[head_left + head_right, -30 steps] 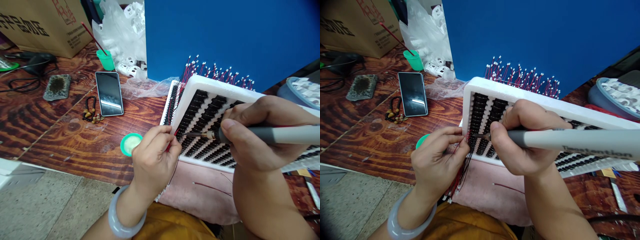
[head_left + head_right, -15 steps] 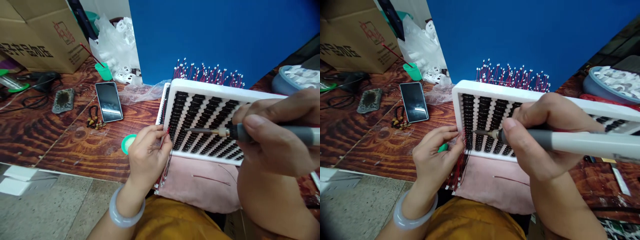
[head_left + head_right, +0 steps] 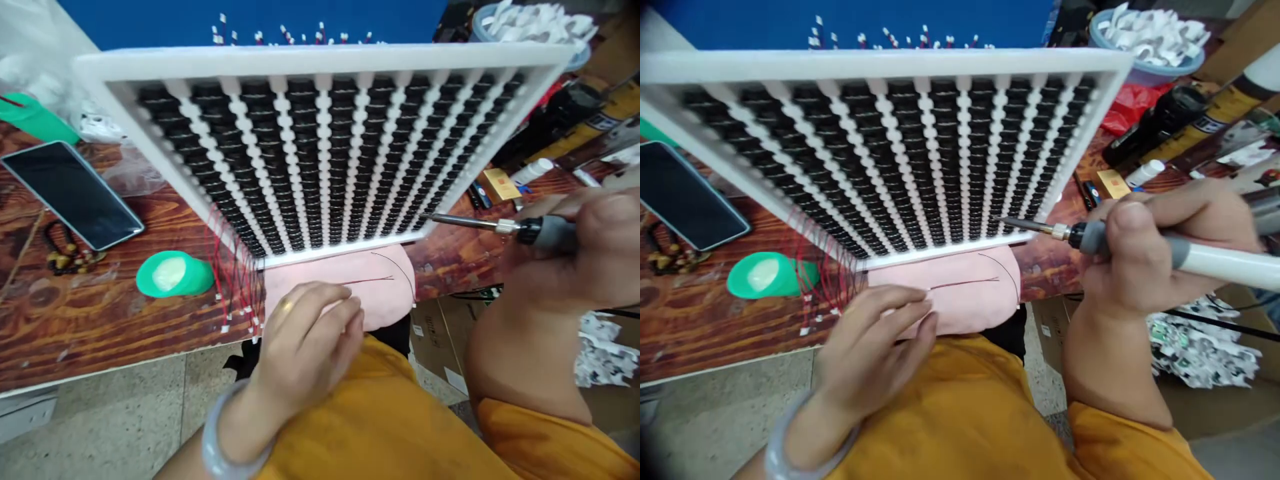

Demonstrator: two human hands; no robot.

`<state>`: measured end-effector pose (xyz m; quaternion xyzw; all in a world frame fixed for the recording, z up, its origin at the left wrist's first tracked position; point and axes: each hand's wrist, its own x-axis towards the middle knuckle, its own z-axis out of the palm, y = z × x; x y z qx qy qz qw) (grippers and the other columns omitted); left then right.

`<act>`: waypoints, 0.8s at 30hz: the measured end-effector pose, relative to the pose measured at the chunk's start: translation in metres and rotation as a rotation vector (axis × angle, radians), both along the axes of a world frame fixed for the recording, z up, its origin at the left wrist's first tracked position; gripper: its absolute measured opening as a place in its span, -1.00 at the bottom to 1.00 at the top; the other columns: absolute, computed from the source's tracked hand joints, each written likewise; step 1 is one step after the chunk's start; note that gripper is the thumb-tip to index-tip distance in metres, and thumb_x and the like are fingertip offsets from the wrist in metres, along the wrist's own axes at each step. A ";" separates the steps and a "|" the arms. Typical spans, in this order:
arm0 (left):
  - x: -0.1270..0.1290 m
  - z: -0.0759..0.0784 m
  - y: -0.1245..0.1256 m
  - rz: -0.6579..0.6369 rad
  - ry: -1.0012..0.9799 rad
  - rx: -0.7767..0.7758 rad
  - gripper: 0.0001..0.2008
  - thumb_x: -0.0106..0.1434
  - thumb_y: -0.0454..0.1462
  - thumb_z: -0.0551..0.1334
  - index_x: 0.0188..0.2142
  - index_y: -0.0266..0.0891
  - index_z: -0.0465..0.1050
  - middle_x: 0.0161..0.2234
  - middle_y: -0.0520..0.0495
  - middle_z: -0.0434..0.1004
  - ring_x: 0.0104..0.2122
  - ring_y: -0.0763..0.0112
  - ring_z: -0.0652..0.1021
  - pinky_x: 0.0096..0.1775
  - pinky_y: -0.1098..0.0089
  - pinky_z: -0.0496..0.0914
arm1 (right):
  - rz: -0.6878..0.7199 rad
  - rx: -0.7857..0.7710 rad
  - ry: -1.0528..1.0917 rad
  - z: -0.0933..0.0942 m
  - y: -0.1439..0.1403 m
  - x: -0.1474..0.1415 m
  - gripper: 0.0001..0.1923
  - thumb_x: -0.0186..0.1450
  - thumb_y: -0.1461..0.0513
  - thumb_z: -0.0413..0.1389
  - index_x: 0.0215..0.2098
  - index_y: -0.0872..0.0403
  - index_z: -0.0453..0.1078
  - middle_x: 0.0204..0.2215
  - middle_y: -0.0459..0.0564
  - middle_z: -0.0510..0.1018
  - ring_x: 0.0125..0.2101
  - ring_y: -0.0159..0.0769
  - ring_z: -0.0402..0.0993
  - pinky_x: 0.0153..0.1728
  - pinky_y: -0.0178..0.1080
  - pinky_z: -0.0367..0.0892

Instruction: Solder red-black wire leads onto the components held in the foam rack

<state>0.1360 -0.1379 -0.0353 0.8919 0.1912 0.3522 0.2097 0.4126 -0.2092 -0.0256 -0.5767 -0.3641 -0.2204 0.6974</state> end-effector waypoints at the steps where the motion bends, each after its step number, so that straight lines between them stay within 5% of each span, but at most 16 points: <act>1: 0.015 -0.014 -0.001 -0.053 0.043 -0.028 -0.84 0.20 -0.44 0.30 -0.20 -0.27 0.47 -0.27 -0.13 0.57 -0.25 0.34 0.57 -0.19 0.34 0.49 | -0.025 0.024 -0.064 -0.004 -0.006 0.002 -0.57 0.05 0.02 0.23 -0.63 0.11 0.16 -0.69 -0.19 0.18 -0.66 -0.52 0.14 -0.58 -0.33 0.04; 4: 0.050 -0.052 0.005 -0.046 0.220 -0.053 -0.90 0.31 -0.38 0.21 -0.21 -0.33 0.51 -0.28 -0.17 0.57 -0.27 0.27 0.55 -0.20 0.26 0.47 | -0.083 -0.034 -0.141 -0.015 -0.022 0.008 -0.70 0.08 0.14 0.19 -0.60 0.15 0.22 -0.66 -0.16 0.24 -0.60 -0.54 0.14 -0.51 -0.34 -0.03; 7: 0.069 -0.069 0.009 -0.056 0.442 -0.063 -0.85 0.33 -0.34 0.20 -0.24 -0.26 0.57 -0.28 -0.14 0.57 -0.28 0.24 0.54 -0.20 0.23 0.40 | -0.094 -0.065 -0.148 -0.022 -0.036 0.016 -0.74 0.12 0.17 0.20 -0.56 0.15 0.25 -0.64 -0.15 0.25 -0.58 -0.51 0.18 -0.50 -0.34 0.00; 16: 0.096 -0.060 0.006 -0.089 0.718 -0.143 -0.84 0.28 -0.37 0.21 -0.34 -0.27 0.60 -0.31 -0.15 0.57 -0.25 0.14 0.55 -0.20 0.16 0.29 | -0.169 -0.135 -0.056 -0.030 -0.050 0.025 -0.72 0.10 0.13 0.19 -0.57 0.12 0.23 -0.63 -0.17 0.24 -0.59 -0.49 0.16 -0.46 -0.31 0.01; 24: 0.091 -0.050 0.012 -0.063 0.612 -0.350 -0.88 0.23 -0.40 0.20 -0.37 -0.27 0.52 -0.32 -0.11 0.59 -0.34 0.30 0.56 -0.25 0.30 0.40 | -0.195 -0.139 0.032 -0.035 -0.050 0.025 -0.70 0.01 0.08 0.22 -0.64 0.11 0.28 -0.67 -0.16 0.30 -0.61 -0.45 0.22 -0.49 -0.29 0.02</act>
